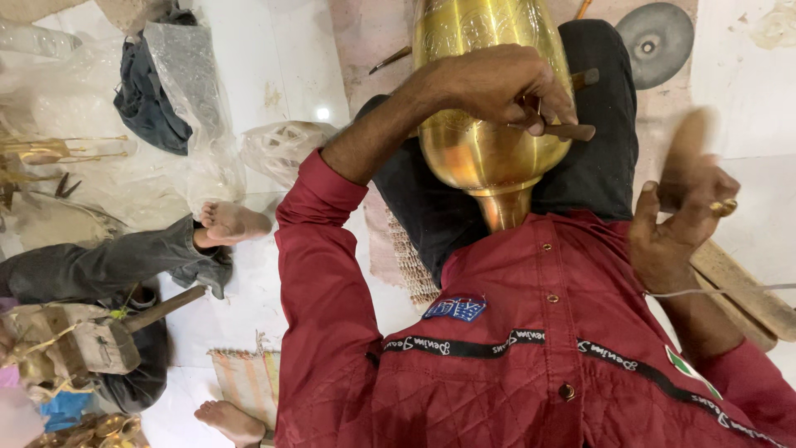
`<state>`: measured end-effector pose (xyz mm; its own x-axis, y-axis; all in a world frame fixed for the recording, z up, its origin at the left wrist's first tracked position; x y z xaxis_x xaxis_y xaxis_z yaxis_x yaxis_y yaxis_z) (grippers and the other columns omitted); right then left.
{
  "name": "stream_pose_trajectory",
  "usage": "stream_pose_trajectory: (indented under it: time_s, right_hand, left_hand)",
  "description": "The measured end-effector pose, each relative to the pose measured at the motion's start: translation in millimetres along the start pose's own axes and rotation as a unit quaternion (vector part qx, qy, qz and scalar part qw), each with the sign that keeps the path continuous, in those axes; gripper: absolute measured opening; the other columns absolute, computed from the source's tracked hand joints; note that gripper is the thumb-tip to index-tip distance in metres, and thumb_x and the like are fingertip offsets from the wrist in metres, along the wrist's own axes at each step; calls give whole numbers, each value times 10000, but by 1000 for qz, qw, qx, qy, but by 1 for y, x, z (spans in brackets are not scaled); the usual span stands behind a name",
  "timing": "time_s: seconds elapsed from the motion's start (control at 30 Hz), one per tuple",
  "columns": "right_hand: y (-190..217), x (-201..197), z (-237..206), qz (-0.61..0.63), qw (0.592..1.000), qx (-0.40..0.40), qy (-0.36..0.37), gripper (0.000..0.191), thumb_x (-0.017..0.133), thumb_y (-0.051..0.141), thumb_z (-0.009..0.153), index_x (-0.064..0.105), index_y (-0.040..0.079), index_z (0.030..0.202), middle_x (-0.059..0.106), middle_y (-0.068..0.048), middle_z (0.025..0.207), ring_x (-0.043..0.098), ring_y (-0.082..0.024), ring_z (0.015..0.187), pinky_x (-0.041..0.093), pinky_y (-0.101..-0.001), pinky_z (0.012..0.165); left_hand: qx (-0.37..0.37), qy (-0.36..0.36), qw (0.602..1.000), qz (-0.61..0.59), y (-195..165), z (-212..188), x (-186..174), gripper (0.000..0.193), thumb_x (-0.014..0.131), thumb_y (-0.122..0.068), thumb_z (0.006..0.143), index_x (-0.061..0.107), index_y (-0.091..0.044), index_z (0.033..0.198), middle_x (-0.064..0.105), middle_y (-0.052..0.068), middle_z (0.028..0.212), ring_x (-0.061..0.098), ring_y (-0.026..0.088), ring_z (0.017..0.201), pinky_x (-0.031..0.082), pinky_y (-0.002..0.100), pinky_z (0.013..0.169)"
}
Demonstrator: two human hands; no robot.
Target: The person sits on the floor with a brass vase on their lap and engraves decorative patterns into its surface, holding a small chisel against the metal and striking it with a wooden mallet, repositioning the chisel repeatedly to work across the design.
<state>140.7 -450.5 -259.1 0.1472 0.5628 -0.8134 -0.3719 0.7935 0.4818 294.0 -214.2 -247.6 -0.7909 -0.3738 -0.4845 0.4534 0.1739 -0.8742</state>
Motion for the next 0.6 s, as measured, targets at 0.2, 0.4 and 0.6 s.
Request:
stream_pose_trajectory:
  time_s: [0.2, 0.4, 0.6]
  right_hand:
    - [-13, -2, -3, 42, 998, 37, -6, 606, 650, -80, 1050, 347, 49, 1558, 432, -236, 1325, 444, -272, 1219, 405, -391, 937]
    - [-7, 3, -2, 27, 999, 25, -20, 677, 658, -102, 1037, 374, 52, 1633, 464, -231, 1294, 444, -293, 1217, 393, -449, 927]
    - [-10, 13, -12, 11, 1000, 24, 2, 745, 649, -87, 1036, 317, 104, 1675, 434, -217, 1364, 450, -275, 1224, 403, -426, 917]
  left_hand:
    - [-7, -6, 1000, 24, 2, 2, 3, 379, 832, -157, 875, 765, -218, 1243, 814, 0, 990, 766, 125, 796, 581, 348, 699]
    - [-19, -9, 999, 25, 1, -1, 2, 375, 829, -150, 881, 759, -208, 1245, 808, 10, 953, 768, 134, 802, 582, 353, 694]
    - [-6, -8, 1000, 23, -5, -1, 3, 375, 831, -143, 863, 768, -205, 1227, 810, 8, 965, 775, 144, 819, 574, 366, 695]
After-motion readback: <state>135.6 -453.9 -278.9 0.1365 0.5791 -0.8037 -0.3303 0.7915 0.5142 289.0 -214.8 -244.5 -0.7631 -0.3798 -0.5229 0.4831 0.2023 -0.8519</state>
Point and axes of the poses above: each hand's wrist, its own z-axis towards the middle knuckle, its own x-axis out of the palm, y = z × x, the point moved 9 cm from there along z, towards the middle knuckle
